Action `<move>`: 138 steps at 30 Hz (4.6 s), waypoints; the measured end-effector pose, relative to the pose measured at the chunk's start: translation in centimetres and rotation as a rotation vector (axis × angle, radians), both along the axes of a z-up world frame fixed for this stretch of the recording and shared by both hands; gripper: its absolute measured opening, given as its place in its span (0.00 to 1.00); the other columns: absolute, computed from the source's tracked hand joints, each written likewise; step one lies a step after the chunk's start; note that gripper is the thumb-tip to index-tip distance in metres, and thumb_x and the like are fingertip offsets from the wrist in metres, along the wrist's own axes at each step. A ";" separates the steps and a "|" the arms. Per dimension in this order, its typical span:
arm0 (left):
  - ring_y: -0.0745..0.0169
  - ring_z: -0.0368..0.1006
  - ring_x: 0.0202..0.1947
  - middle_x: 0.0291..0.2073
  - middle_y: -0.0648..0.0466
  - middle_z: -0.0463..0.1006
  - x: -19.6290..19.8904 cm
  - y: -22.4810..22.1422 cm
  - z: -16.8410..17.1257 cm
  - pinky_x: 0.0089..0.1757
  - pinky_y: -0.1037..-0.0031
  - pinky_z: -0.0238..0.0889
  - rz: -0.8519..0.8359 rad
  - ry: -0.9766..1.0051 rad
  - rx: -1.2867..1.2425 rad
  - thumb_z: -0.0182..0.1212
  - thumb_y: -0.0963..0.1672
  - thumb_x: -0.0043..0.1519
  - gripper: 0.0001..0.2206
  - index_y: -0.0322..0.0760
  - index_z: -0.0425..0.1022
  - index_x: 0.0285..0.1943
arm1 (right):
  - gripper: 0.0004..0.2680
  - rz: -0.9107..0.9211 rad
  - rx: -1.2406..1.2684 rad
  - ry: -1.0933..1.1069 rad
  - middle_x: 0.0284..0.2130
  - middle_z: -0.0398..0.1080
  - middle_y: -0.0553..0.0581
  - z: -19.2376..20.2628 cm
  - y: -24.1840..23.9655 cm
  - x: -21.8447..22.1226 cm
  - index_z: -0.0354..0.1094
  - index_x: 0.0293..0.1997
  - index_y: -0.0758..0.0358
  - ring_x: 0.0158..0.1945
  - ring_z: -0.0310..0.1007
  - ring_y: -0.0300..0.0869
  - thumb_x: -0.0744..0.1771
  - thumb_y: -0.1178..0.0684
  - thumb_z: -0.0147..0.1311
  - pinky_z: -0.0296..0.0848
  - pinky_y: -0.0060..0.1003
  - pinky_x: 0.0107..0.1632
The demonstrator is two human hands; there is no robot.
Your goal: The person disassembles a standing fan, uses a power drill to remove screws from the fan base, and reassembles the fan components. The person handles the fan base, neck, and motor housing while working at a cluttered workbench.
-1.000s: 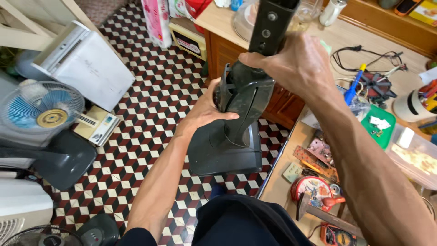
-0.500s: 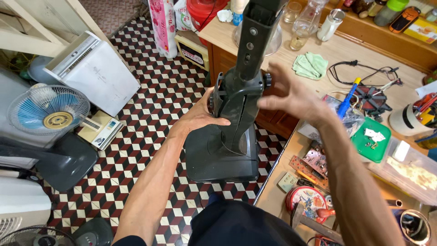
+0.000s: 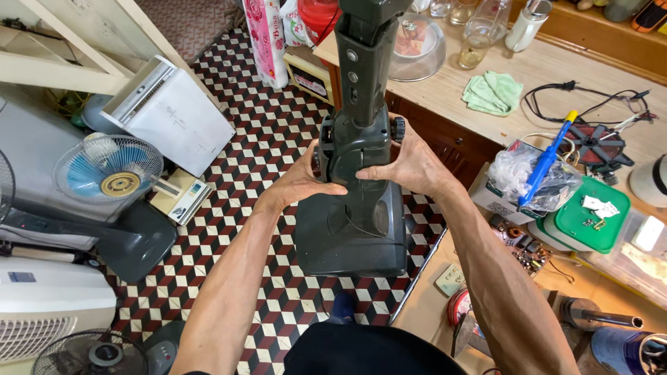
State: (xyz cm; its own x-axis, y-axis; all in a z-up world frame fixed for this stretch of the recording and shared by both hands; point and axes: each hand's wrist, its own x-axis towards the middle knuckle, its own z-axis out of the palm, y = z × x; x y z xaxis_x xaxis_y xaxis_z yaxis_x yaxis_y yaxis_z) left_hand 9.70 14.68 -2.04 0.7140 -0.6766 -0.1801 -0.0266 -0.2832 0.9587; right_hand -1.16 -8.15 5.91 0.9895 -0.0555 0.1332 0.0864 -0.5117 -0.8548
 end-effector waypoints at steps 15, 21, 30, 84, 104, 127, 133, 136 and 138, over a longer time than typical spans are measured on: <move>0.39 0.52 0.75 0.75 0.38 0.58 -0.2 -0.4 7.5 0.66 0.50 0.45 0.042 -0.552 -0.141 0.82 0.57 0.38 0.57 0.41 0.54 0.78 | 0.40 0.048 0.107 0.012 0.60 0.68 0.61 -0.9 0.3 0.4 0.52 0.69 0.66 0.66 0.67 0.47 0.53 0.50 0.77 0.60 0.44 0.71; 0.56 0.78 0.51 0.46 0.53 0.80 0.1 -3.5 12.2 0.51 0.63 0.71 -0.207 -0.692 -0.041 0.78 0.55 0.40 0.34 0.40 0.76 0.56 | 0.36 -0.017 0.002 0.054 0.58 0.70 0.58 0.1 0.9 0.1 0.57 0.66 0.66 0.63 0.69 0.44 0.54 0.51 0.76 0.67 0.43 0.68; 0.53 0.75 0.55 0.51 0.52 0.79 1.7 -2.9 11.7 0.54 0.62 0.67 -0.299 -0.728 -0.078 0.78 0.56 0.45 0.37 0.38 0.74 0.61 | 0.39 0.046 0.039 -0.018 0.60 0.66 0.63 -1.0 0.2 0.3 0.52 0.69 0.67 0.66 0.62 0.52 0.54 0.49 0.76 0.55 0.51 0.69; 0.54 0.71 0.59 0.54 0.45 0.76 -0.5 -3.1 12.1 0.58 0.61 0.63 -0.118 -0.543 0.197 0.80 0.55 0.43 0.38 0.35 0.74 0.61 | 0.12 -0.262 0.635 -0.104 0.40 0.75 0.61 2.7 -5.8 -1.7 0.69 0.55 0.70 0.36 0.78 0.40 0.68 0.54 0.56 0.80 0.32 0.38; 0.48 0.68 0.66 0.61 0.48 0.76 -2.0 -3.0 12.9 0.62 0.52 0.57 -0.076 -0.561 0.199 0.77 0.49 0.47 0.37 0.44 0.71 0.69 | 0.16 -0.887 0.812 -0.011 0.44 0.75 0.60 -17.8 -5.7 -18.9 0.68 0.56 0.70 0.44 0.79 0.43 0.66 0.50 0.61 0.80 0.37 0.48; 0.51 0.59 0.72 0.68 0.47 0.69 -1.2 -2.2 12.2 0.66 0.60 0.47 -0.095 -0.331 0.260 0.83 0.48 0.37 0.51 0.41 0.59 0.75 | 0.36 -0.002 0.000 -0.104 0.66 0.61 0.70 -4.5 -4.3 -7.1 0.53 0.72 0.66 0.69 0.62 0.58 0.60 0.45 0.72 0.62 0.48 0.67; 0.47 0.64 0.68 0.64 0.43 0.70 0.3 -2.0 11.5 0.67 0.60 0.51 -0.211 -0.485 0.224 0.85 0.48 0.34 0.55 0.36 0.53 0.73 | 0.48 0.183 -0.012 -0.048 0.65 0.60 0.71 0.9 -0.2 0.7 0.41 0.74 0.62 0.70 0.59 0.59 0.53 0.41 0.77 0.55 0.53 0.70; 0.47 0.68 0.66 0.63 0.44 0.73 0.4 -1.9 11.2 0.67 0.60 0.54 -0.222 -0.516 0.160 0.84 0.48 0.35 0.52 0.37 0.57 0.71 | 0.47 0.168 -0.007 0.037 0.65 0.63 0.68 0.3 -0.7 1.2 0.44 0.74 0.61 0.69 0.63 0.56 0.52 0.41 0.76 0.58 0.52 0.70; 0.48 0.71 0.65 0.61 0.45 0.76 0.3 -1.6 11.3 0.66 0.60 0.57 -0.216 -0.544 0.161 0.83 0.48 0.36 0.50 0.38 0.59 0.70 | 0.46 0.143 -0.048 0.029 0.65 0.63 0.69 -0.2 -0.8 1.1 0.45 0.73 0.63 0.68 0.64 0.57 0.52 0.41 0.77 0.60 0.52 0.70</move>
